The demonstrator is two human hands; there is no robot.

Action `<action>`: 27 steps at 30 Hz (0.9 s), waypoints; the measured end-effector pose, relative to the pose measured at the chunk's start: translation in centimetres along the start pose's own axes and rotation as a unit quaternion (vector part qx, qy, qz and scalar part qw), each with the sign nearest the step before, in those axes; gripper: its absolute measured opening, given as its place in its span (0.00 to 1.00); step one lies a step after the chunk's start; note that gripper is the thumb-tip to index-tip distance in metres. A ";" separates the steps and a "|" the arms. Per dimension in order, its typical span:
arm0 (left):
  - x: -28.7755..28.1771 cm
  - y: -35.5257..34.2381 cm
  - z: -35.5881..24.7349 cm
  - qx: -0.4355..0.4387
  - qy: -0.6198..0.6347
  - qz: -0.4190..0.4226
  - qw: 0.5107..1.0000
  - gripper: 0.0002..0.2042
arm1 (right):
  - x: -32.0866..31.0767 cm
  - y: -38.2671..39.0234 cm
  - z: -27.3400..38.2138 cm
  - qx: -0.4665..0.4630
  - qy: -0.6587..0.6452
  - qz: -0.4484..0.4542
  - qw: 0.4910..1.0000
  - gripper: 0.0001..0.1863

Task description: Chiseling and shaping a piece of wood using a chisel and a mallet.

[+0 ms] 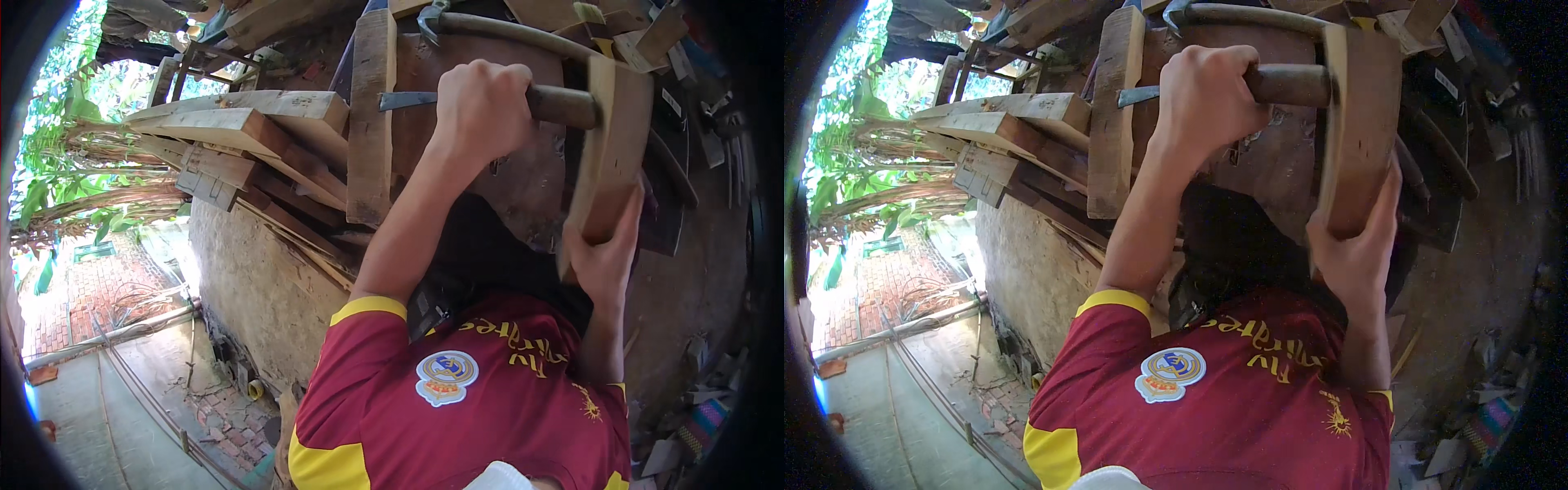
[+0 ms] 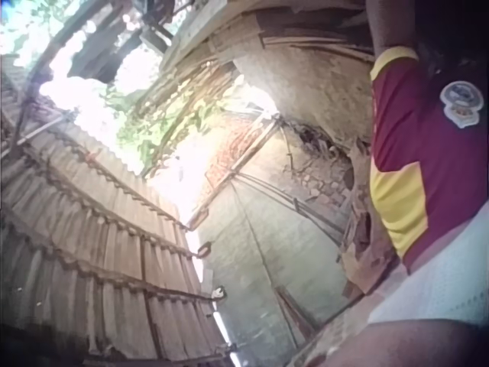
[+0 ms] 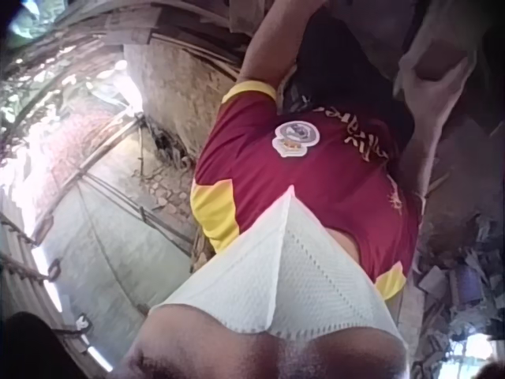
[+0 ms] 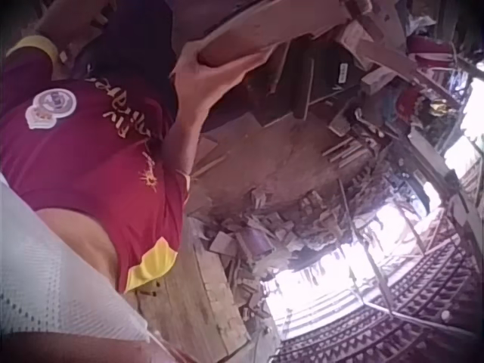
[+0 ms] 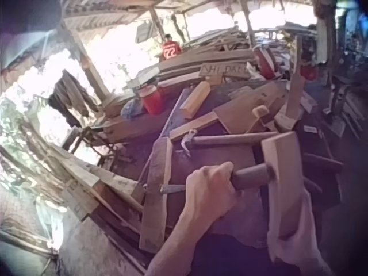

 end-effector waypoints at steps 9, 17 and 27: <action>0.2 -0.2 0.2 -0.018 -0.008 0.016 1.000 0.07 | -3.0 0.2 -4.5 0.188 -0.076 -0.159 0.966 0.41; 0.3 -0.1 0.5 -0.012 -0.019 0.008 1.000 0.07 | -3.5 -1.2 -2.7 0.153 -0.088 -0.076 0.981 0.44; -0.5 -0.3 0.5 -0.021 -0.024 -0.009 0.999 0.05 | -1.4 -1.4 -1.3 0.053 -0.077 -0.015 0.996 0.52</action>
Point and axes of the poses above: each hand's wrist, its own y-axis away from the middle knuckle, its own x-axis out of the palm, z = x × y, the point moved 10 cm from there along -y, towards the middle knuckle, and after that the axes turned 14 degrees about y, right-handed, at the moved point
